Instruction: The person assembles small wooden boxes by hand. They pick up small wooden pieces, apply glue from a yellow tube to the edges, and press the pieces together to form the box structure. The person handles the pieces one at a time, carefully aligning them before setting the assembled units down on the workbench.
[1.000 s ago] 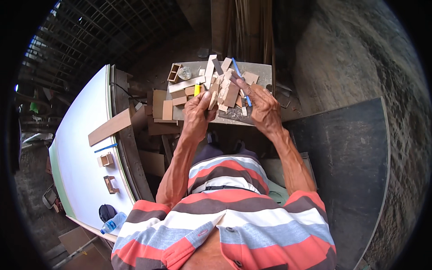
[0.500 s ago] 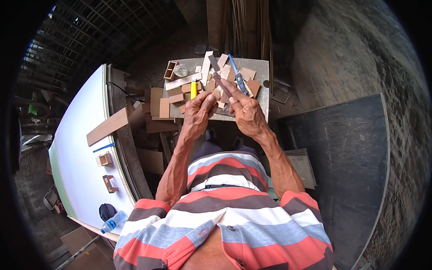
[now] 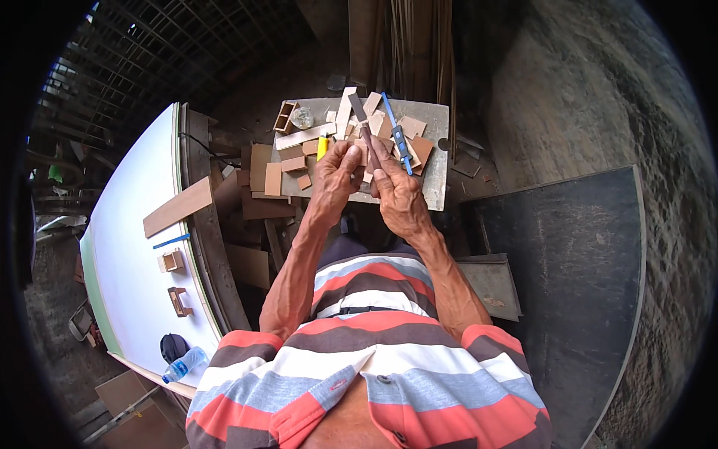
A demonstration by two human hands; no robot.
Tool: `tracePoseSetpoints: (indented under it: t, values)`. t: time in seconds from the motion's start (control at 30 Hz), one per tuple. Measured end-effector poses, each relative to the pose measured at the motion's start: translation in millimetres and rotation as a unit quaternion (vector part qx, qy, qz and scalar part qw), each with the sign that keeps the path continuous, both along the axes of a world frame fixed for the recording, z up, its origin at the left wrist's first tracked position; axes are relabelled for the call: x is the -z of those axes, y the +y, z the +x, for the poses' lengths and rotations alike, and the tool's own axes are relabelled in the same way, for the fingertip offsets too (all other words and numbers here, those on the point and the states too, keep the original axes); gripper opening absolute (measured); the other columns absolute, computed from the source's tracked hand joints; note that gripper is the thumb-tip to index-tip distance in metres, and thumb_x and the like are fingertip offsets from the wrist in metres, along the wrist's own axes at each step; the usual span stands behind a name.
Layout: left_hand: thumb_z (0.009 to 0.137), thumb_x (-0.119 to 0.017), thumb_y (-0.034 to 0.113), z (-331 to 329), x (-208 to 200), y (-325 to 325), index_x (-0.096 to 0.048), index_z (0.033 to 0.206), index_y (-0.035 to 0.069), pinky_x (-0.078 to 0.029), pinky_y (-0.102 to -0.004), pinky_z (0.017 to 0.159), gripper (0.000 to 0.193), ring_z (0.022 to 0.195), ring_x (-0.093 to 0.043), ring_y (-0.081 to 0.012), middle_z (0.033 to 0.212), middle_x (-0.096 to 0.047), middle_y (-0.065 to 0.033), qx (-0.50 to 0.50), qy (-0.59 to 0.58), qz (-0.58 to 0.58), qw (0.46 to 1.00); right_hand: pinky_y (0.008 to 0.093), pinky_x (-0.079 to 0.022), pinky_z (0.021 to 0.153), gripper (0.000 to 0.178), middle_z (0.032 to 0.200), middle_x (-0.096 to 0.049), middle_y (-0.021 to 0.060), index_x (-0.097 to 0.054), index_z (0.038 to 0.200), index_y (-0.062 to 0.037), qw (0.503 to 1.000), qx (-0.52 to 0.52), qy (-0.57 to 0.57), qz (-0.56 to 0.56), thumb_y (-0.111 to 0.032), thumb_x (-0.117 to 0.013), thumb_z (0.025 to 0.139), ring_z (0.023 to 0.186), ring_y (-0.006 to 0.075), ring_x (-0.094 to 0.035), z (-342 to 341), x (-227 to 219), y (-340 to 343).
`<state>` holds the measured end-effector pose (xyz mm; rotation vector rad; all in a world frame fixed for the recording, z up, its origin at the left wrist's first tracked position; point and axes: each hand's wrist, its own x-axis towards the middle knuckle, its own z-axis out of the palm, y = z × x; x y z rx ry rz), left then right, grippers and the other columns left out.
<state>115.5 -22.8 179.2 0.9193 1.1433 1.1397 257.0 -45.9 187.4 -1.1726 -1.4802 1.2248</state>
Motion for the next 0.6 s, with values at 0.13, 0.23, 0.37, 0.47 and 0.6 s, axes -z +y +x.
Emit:
tracePoseSetpoints:
  t: [0.13,0.23,0.37,0.47,0.6]
  values:
    - [0.099,-0.054,0.023,7,8,9,-0.057,0.083,0.007,-0.032,-0.0185,0.046,0.022,0.055,-0.04,-0.0018,0.069,-0.051,0.0059,-0.084,-0.05,0.01,0.995,0.0248,-0.044,0.061,0.05,0.1,-0.059,0.0061,-0.036,0.147,-0.0151,0.998,-0.032,0.027,0.056,-0.005,-0.041,0.098,0.064,0.0088,-0.047,-15,0,-3]
    - [0.097,-0.056,0.02,16,-8,8,-0.056,0.08,0.008,-0.03,-0.0189,0.042,0.021,0.05,-0.035,-0.0015,0.066,-0.047,0.0057,-0.138,-0.093,0.0,0.986,0.0218,-0.039,0.059,0.048,0.079,-0.051,-0.0009,-0.037,0.147,-0.0144,0.994,0.014,0.001,0.111,-0.006,-0.04,0.1,0.064,0.007,-0.039,-26,7,-2]
    - [0.097,-0.056,0.02,6,-15,15,-0.055,0.079,0.007,-0.028,-0.0185,0.041,0.023,0.047,-0.038,-0.0031,0.062,-0.047,0.0038,-0.143,-0.198,-0.059,0.968,0.0256,-0.044,0.059,0.048,0.075,-0.055,0.0017,-0.038,0.146,-0.0144,0.99,0.075,-0.005,0.118,-0.006,-0.04,0.099,0.062,0.0096,-0.047,-8,-3,3]
    - [0.098,-0.055,0.018,5,-11,15,-0.055,0.087,0.008,-0.025,-0.0177,0.04,0.014,0.048,-0.034,-0.0021,0.065,-0.046,0.0039,-0.107,-0.159,-0.05,0.98,0.0363,-0.049,0.061,0.057,0.084,-0.065,0.0126,-0.039,0.146,-0.0162,0.973,0.086,-0.115,0.179,-0.001,-0.044,0.091,0.067,0.0231,-0.061,-9,1,10]
    - [0.097,-0.055,0.019,15,-24,16,-0.055,0.081,0.007,-0.026,-0.0193,0.04,0.02,0.047,-0.035,-0.0033,0.063,-0.045,0.0047,-0.097,-0.194,-0.07,0.974,0.0429,-0.05,0.066,0.067,0.094,-0.066,0.0198,-0.041,0.144,-0.0212,0.961,0.071,-0.171,0.204,0.006,-0.046,0.083,0.076,0.0363,-0.064,-16,-4,32]
